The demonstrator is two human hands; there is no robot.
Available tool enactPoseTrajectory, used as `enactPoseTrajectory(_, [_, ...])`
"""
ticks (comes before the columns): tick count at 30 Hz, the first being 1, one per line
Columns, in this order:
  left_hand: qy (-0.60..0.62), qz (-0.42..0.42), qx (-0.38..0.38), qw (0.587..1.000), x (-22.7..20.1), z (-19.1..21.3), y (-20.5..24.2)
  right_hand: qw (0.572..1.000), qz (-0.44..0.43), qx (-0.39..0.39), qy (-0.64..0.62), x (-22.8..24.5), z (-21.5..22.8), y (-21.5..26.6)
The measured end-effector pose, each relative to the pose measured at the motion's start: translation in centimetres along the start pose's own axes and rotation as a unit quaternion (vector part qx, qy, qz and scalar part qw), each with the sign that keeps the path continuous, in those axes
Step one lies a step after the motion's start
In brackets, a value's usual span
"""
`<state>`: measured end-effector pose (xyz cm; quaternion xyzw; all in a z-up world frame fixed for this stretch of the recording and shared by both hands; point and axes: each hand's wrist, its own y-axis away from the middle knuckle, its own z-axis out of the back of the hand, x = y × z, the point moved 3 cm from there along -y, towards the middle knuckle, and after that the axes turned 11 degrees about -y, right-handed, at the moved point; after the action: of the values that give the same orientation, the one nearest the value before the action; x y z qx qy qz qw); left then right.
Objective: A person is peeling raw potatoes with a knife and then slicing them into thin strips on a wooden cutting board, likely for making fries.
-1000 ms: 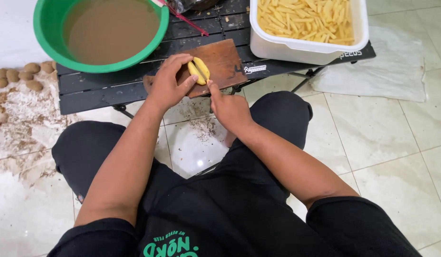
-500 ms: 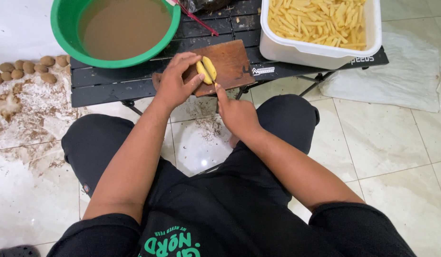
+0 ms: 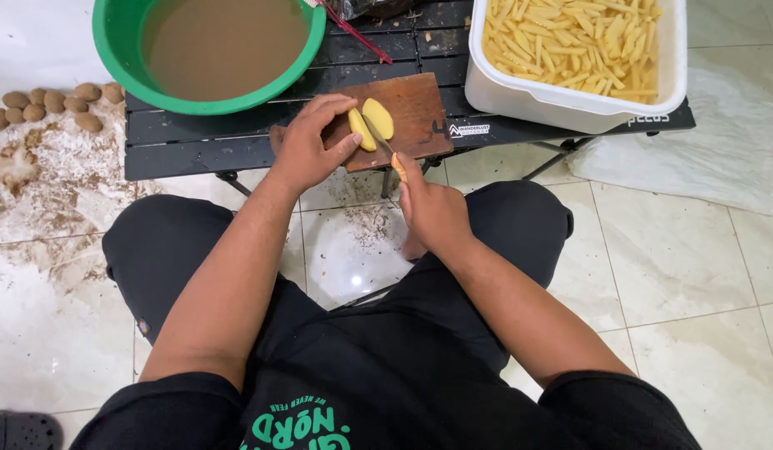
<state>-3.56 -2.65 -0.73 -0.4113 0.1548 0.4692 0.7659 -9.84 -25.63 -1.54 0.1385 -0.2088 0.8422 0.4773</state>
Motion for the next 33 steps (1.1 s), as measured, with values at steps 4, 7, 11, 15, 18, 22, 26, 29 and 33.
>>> enactPoseTrajectory(4, [-0.004, 0.014, 0.006, 1.000, -0.3, -0.2, -0.1, 1.000, -0.002, 0.001, -0.001, 0.1, 0.3, -0.1])
enactPoseTrajectory(7, [-0.012, 0.005, -0.022, 1.000, 0.0, -0.6, -0.3, 1.000, -0.017, 0.007, -0.008, 0.1, 0.4, -0.4])
enactPoseTrajectory(11, [-0.043, 0.012, -0.036, 0.998, -0.2, -1.0, -0.3, 0.999, -0.024, 0.013, -0.034, 0.0, 0.3, -0.6])
enactPoseTrajectory(15, [-0.070, 0.023, -0.040, 0.997, 0.3, -1.6, -0.3, 0.997, -0.033, 0.033, -0.063, -0.5, 0.0, -0.8])
enactPoseTrajectory(18, [-0.044, 0.030, -0.034, 0.998, 0.0, -1.3, -0.1, 0.996, -0.034, 0.034, -0.078, -0.7, -0.2, -0.9])
enactPoseTrajectory(22, [-0.022, 0.023, -0.034, 0.999, -0.3, -1.2, 0.0, 0.994, -0.041, 0.040, -0.091, -0.8, 0.0, -0.8])
enactPoseTrajectory(26, [-0.044, 0.021, -0.031, 0.998, 0.2, -1.4, 0.0, 0.991, -0.053, 0.050, -0.108, -0.6, -0.2, -1.0])
enactPoseTrajectory(29, [-0.042, 0.003, -0.011, 0.999, 0.6, -1.3, -0.5, 0.991, -0.056, 0.055, -0.112, -0.5, -0.2, -1.1])
enactPoseTrajectory(33, [-0.035, -0.043, 0.050, 0.997, -0.1, 0.1, -1.5, 0.991, -0.045, 0.047, -0.113, -0.4, -0.3, -1.2])
